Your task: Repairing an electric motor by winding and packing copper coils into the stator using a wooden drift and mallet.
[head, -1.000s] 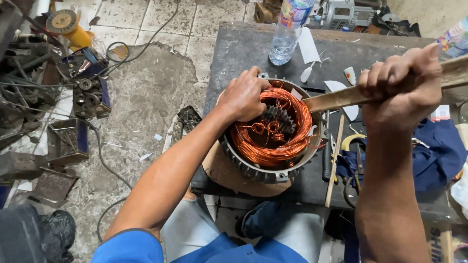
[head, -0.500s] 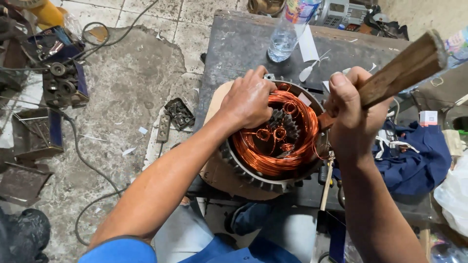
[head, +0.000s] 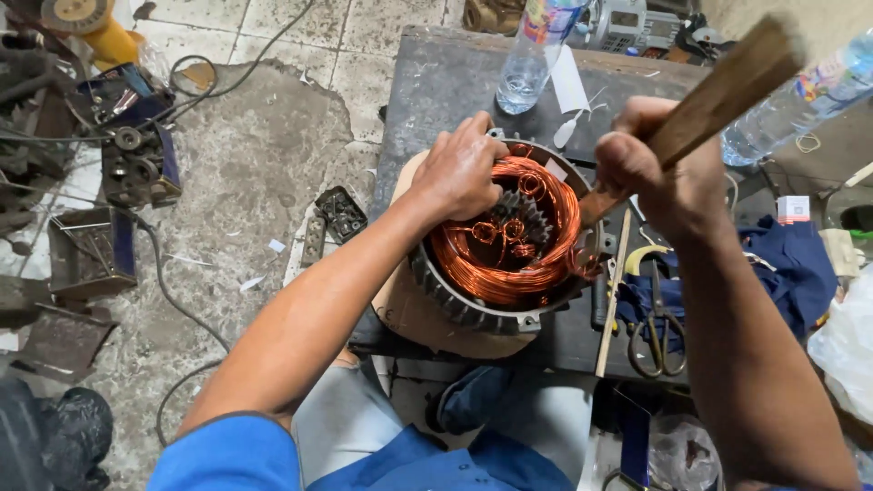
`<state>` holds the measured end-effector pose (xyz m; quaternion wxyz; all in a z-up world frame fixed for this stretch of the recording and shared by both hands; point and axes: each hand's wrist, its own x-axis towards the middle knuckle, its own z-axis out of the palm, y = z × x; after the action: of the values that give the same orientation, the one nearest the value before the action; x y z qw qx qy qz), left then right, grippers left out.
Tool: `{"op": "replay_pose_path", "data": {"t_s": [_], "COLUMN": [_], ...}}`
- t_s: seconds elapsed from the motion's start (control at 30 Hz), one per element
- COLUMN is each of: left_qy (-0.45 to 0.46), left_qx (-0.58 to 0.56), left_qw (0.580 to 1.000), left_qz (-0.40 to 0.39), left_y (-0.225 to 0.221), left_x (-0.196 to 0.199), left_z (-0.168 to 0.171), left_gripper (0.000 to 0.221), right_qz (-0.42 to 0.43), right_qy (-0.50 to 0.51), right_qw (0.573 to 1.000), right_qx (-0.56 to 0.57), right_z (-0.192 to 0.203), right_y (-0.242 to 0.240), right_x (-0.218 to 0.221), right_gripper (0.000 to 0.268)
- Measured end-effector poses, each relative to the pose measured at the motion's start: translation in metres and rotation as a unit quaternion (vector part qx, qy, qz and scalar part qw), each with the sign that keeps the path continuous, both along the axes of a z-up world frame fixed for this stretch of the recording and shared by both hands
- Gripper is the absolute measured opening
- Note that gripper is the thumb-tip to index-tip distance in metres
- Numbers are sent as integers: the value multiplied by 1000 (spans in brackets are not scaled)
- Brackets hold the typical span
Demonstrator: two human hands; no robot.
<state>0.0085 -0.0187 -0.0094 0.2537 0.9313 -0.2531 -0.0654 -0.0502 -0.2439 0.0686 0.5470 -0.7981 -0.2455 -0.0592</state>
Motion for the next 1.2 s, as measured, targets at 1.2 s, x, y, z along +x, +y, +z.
{"op": "replay_pose_path", "data": {"t_s": [1.2], "left_qy": [-18], "left_qx": [7], "left_qw": [1000], "left_qz": [-7], "left_y": [-1], "left_x": [5], "left_z": [5], "left_gripper": [51], "right_qz": [95], "right_qy": [-7], "right_qw": [989], "right_qx": [116], "right_z": [3], "right_y": [41], "right_x": [59], "right_gripper": [40]}}
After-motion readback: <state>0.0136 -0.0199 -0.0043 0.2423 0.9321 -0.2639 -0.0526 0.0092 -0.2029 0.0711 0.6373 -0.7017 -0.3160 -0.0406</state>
